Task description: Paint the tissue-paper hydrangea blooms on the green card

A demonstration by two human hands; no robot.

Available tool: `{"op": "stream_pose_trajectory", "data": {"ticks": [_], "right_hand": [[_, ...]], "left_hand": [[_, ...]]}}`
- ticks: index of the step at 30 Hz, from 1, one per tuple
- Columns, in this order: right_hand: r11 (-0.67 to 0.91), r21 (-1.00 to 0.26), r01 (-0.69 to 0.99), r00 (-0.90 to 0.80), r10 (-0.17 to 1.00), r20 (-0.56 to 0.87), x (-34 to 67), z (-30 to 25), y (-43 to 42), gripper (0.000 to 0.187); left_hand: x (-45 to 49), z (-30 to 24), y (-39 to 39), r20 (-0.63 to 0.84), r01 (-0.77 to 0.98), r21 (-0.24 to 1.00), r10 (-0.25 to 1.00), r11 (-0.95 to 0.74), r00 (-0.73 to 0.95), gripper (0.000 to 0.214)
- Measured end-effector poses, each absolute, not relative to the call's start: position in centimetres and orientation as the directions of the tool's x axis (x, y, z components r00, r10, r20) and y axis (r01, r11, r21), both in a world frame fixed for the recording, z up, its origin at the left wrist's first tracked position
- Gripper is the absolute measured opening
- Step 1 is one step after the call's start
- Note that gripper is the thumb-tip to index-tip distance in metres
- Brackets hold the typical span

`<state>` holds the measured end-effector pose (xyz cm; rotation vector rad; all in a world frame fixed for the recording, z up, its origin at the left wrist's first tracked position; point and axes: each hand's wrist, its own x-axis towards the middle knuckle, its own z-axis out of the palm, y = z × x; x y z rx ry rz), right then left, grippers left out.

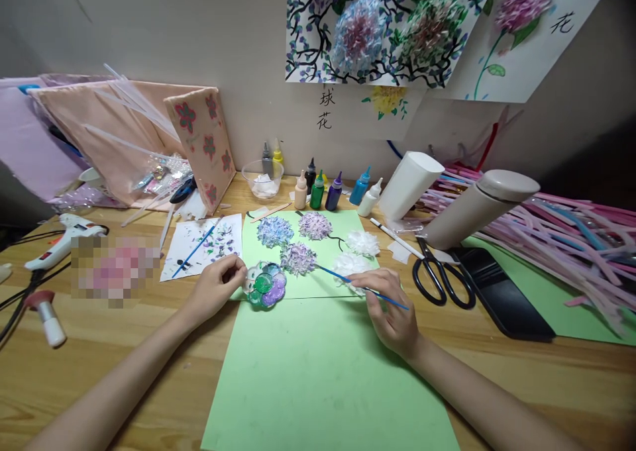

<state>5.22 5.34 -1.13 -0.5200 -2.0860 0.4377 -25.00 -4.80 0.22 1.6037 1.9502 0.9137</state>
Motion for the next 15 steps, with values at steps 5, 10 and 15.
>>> {"op": "stream_pose_trajectory", "data": {"ticks": [5,10,15], "right_hand": [[0.824,-0.517,0.232,-0.505,0.556,0.66,5.2,-1.38,5.42,0.022],[0.825,-0.519,0.222,-0.498,0.554,0.668,5.21,-1.48,5.5,0.022],[0.822,-0.523,0.225,-0.498,0.558,0.664,5.17,-1.48,5.47,0.022]], "left_hand": [[-24.98,0.18,-4.75,0.078,0.675,0.731,0.972,0.096,-0.222,0.022],[-25.06,0.03,-4.79,0.086,0.677,0.731,0.972,0.088,-0.219,0.022],[-25.12,-0.04,-4.84,0.072,0.661,0.745,0.975,0.088,-0.21,0.021]]}}
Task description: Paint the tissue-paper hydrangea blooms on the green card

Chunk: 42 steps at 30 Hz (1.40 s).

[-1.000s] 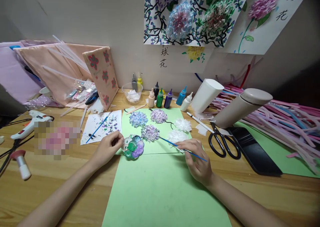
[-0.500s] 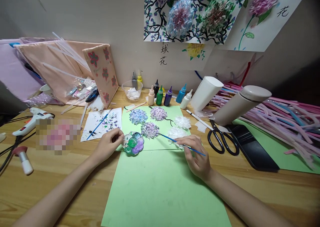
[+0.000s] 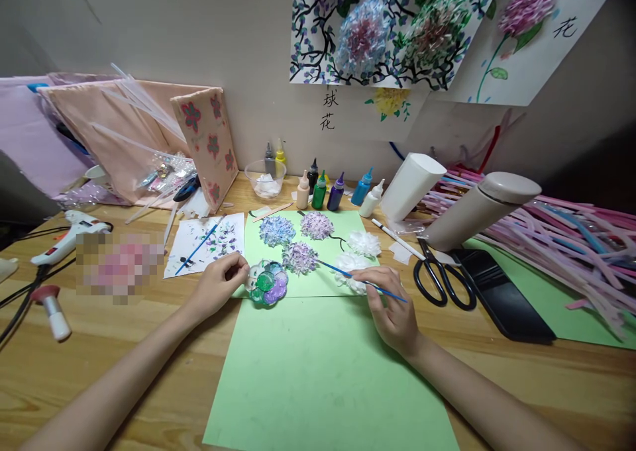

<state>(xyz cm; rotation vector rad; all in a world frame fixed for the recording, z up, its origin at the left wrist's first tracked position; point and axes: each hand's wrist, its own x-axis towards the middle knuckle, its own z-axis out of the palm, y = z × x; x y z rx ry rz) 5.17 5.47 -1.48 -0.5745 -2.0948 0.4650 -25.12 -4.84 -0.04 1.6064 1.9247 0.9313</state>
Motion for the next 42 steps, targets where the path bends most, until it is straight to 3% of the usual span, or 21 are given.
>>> {"op": "stream_pose_trajectory", "data": {"ticks": [9,16,38,42], "right_hand": [[0.821,-0.529,0.212,-0.484,0.559,0.674,5.31,-1.51,5.45,0.021],[0.84,-0.535,0.089,-0.494,0.503,0.709,5.52,-1.63,5.12,0.022],[0.791,-0.596,0.135,-0.476,0.579,0.661,5.35,-1.57,5.32,0.023],[0.819,-0.571,0.053,-0.521,0.511,0.684,5.54,-1.43,5.11,0.026]], "left_hand": [[-25.07,0.12,-4.8,0.061,0.658,0.747,0.977,0.092,-0.205,0.021],[-25.12,-0.05,-4.72,0.045,0.648,0.754,0.976,0.107,-0.213,0.021],[-25.0,0.04,-4.8,0.063,0.669,0.737,0.975,0.097,-0.211,0.022],[-25.0,0.06,-4.78,0.067,0.673,0.733,0.975,0.094,-0.21,0.021]]}}
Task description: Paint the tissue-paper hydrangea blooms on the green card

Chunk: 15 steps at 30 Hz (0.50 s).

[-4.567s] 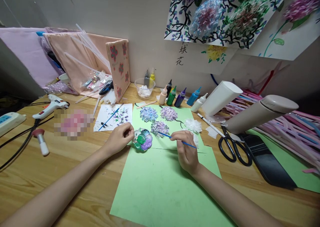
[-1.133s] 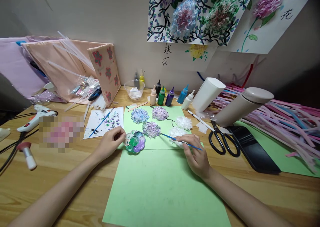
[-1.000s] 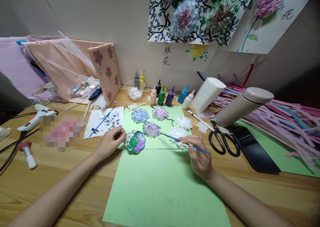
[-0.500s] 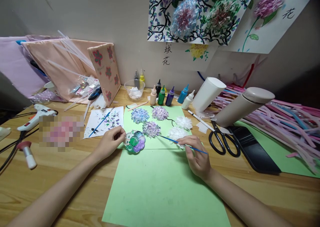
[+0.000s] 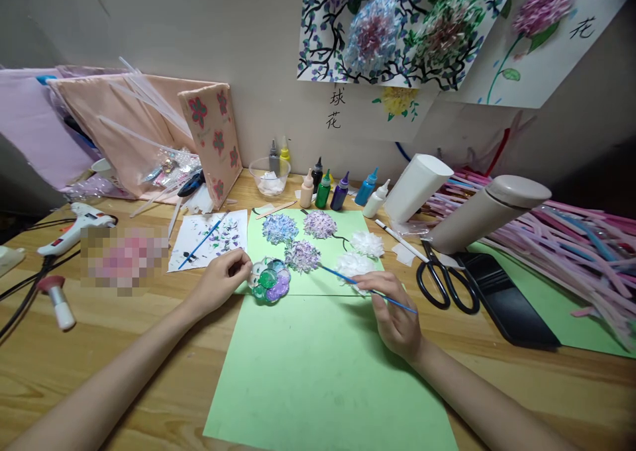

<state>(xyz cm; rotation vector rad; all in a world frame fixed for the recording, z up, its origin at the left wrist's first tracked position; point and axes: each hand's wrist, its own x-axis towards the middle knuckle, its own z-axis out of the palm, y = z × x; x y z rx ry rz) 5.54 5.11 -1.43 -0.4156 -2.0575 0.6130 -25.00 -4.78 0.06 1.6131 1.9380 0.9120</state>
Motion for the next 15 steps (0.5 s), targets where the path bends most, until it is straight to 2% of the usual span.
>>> {"op": "stream_pose_trajectory", "data": {"ticks": [3,6,15], "right_hand": [[0.845,-0.534,-0.025,-0.638,0.398,0.659,5.46,-1.37,4.88,0.03],[0.845,-0.531,-0.058,-0.722,0.332,0.607,5.24,-1.46,4.7,0.032],[0.847,-0.529,-0.041,-0.777,0.306,0.551,4.87,-1.51,4.58,0.029]], "left_hand": [[-25.02,0.01,-4.79,0.072,0.664,0.742,0.974,0.091,-0.214,0.02],[-24.99,0.03,-4.85,0.094,0.664,0.745,0.974,0.07,-0.208,0.02],[-24.46,0.46,-5.14,0.168,0.66,0.751,0.971,-0.014,-0.171,0.018]]}}
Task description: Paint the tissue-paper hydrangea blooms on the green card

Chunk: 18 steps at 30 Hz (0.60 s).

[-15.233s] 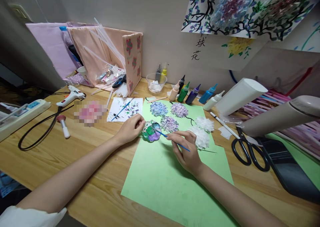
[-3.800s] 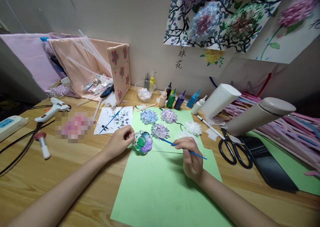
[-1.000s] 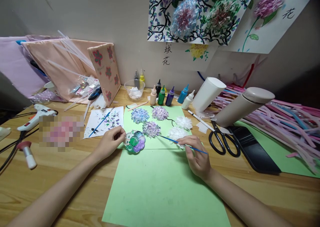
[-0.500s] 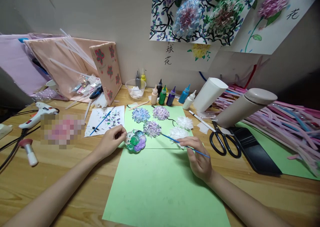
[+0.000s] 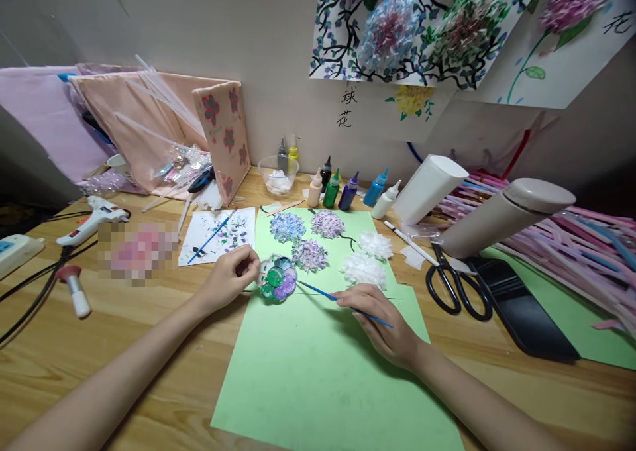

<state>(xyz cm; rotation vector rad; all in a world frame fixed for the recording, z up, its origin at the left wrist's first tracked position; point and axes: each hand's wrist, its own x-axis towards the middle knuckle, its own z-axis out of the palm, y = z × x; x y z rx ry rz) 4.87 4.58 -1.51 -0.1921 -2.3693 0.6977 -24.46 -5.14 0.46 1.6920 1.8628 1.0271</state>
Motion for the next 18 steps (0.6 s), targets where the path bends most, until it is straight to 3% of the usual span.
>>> {"op": "stream_pose_trajectory", "data": {"ticks": [14,18], "right_hand": [[0.852,-0.523,-0.035,-0.78,0.303,0.547,4.9,-1.29,4.45,0.032],[0.842,-0.54,-0.001,-0.671,0.4,0.625,5.39,-1.56,4.48,0.029]], "left_hand": [[-23.98,0.7,-5.42,0.267,0.729,0.675,0.959,-0.113,-0.098,0.015],[-24.04,0.56,-5.47,0.249,0.732,0.676,0.961,-0.084,-0.119,0.015]]}}
